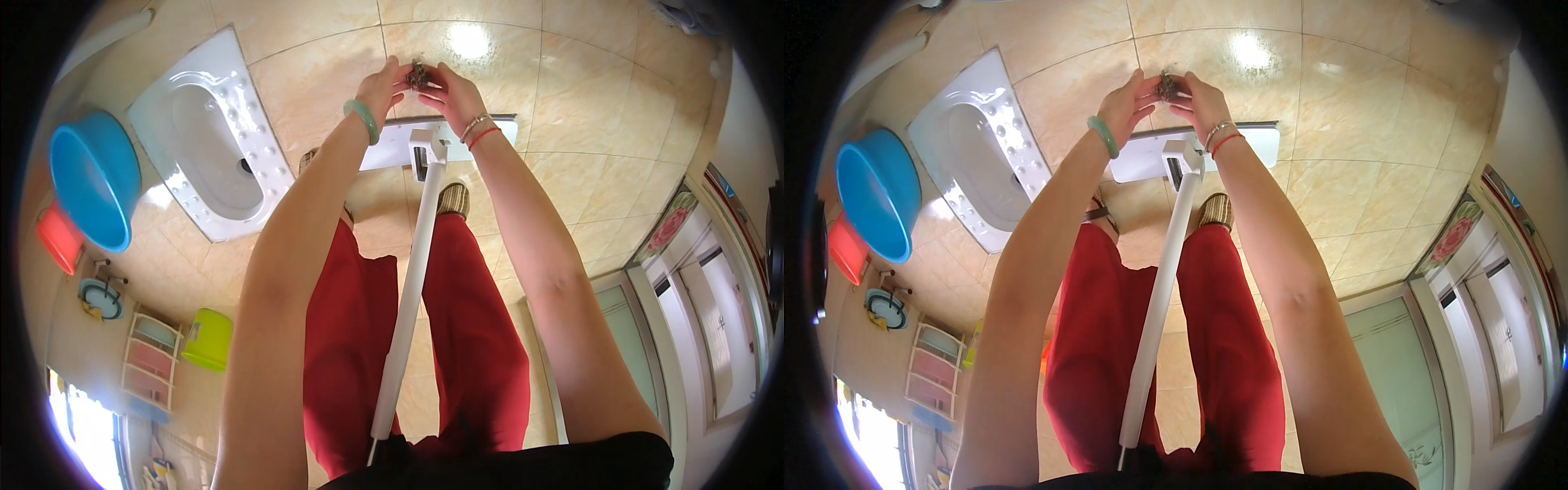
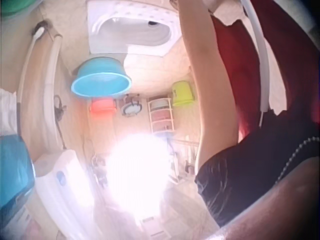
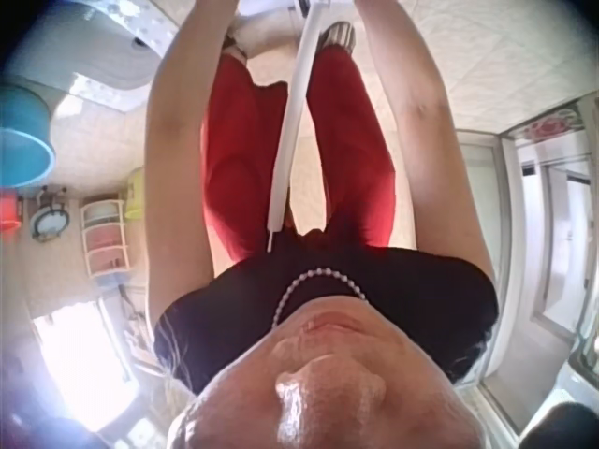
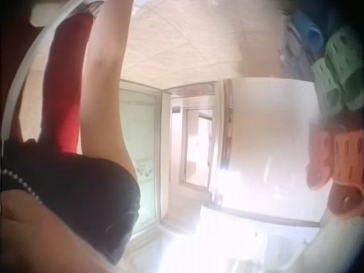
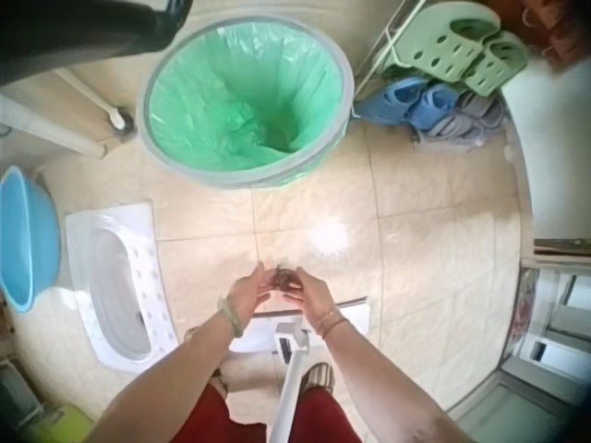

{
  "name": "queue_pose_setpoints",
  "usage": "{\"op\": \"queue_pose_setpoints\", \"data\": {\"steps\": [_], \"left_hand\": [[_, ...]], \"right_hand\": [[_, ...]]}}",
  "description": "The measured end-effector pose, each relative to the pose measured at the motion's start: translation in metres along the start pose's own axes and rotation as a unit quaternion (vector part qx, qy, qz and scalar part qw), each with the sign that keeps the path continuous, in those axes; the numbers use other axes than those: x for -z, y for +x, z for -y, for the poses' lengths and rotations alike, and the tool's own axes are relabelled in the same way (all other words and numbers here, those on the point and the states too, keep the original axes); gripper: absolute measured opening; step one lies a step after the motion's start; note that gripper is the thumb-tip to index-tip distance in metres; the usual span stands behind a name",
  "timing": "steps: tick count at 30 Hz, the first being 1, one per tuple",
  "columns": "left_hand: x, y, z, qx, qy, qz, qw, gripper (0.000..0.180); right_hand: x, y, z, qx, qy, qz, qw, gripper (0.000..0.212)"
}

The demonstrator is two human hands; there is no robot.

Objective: The person mops a tiled bathroom floor using a flat mop. They move an orange plastic stool aside to access the area underneath, then continue mopping around a squat toilet and several buckets. The person periodically dips the mop into a red bucket to wet it and wrings it out using the bucket's built-in mechanism.

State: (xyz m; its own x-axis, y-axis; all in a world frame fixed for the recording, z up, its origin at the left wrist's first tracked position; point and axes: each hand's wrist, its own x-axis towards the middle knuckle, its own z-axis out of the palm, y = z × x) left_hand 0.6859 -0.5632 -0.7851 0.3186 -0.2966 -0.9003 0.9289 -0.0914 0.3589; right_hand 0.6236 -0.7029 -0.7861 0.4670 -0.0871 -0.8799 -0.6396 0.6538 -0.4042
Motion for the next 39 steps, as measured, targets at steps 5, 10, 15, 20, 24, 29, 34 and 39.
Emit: {"op": "queue_pose_setpoints", "data": {"steps": [5,10,15,20,24,29,34,39], "left_hand": [[-0.003,-0.077,-0.029,-0.004,-0.007,0.007,1.000,0.057],[-0.023,-0.163,-0.080,-0.034,-0.008,0.039,0.999,0.059],[-0.040,-0.234,-0.142,-0.090,-0.015,0.070,0.993,0.063],[-0.051,-0.256,-0.200,-0.142,-0.016,0.092,0.985,0.065],[-0.055,-0.248,-0.239,-0.180,-0.014,0.101,0.978,0.066],[-0.052,-0.226,-0.269,-0.199,-0.007,0.094,0.975,0.072],[-0.055,-0.206,-0.273,-0.173,-0.042,0.064,0.982,0.072],[-0.041,-0.212,-0.255,-0.166,-0.051,0.043,0.984,0.072]], "right_hand": [[-0.025,-0.062,0.021,-0.008,0.019,0.029,0.999,0.044],[-0.053,-0.140,0.075,0.019,0.006,0.046,0.999,0.044],[-0.092,-0.206,0.140,0.068,-0.001,0.088,0.994,0.048],[-0.125,-0.224,0.191,0.120,0.014,0.102,0.987,0.042],[-0.151,-0.211,0.222,0.157,0.018,0.112,0.981,0.043],[-0.172,-0.175,0.238,0.190,0.005,0.108,0.976,0.048],[-0.172,-0.147,0.232,0.238,-0.037,0.016,0.970,0.061],[-0.160,-0.155,0.205,0.228,0.039,0.024,0.973,0.066]]}}
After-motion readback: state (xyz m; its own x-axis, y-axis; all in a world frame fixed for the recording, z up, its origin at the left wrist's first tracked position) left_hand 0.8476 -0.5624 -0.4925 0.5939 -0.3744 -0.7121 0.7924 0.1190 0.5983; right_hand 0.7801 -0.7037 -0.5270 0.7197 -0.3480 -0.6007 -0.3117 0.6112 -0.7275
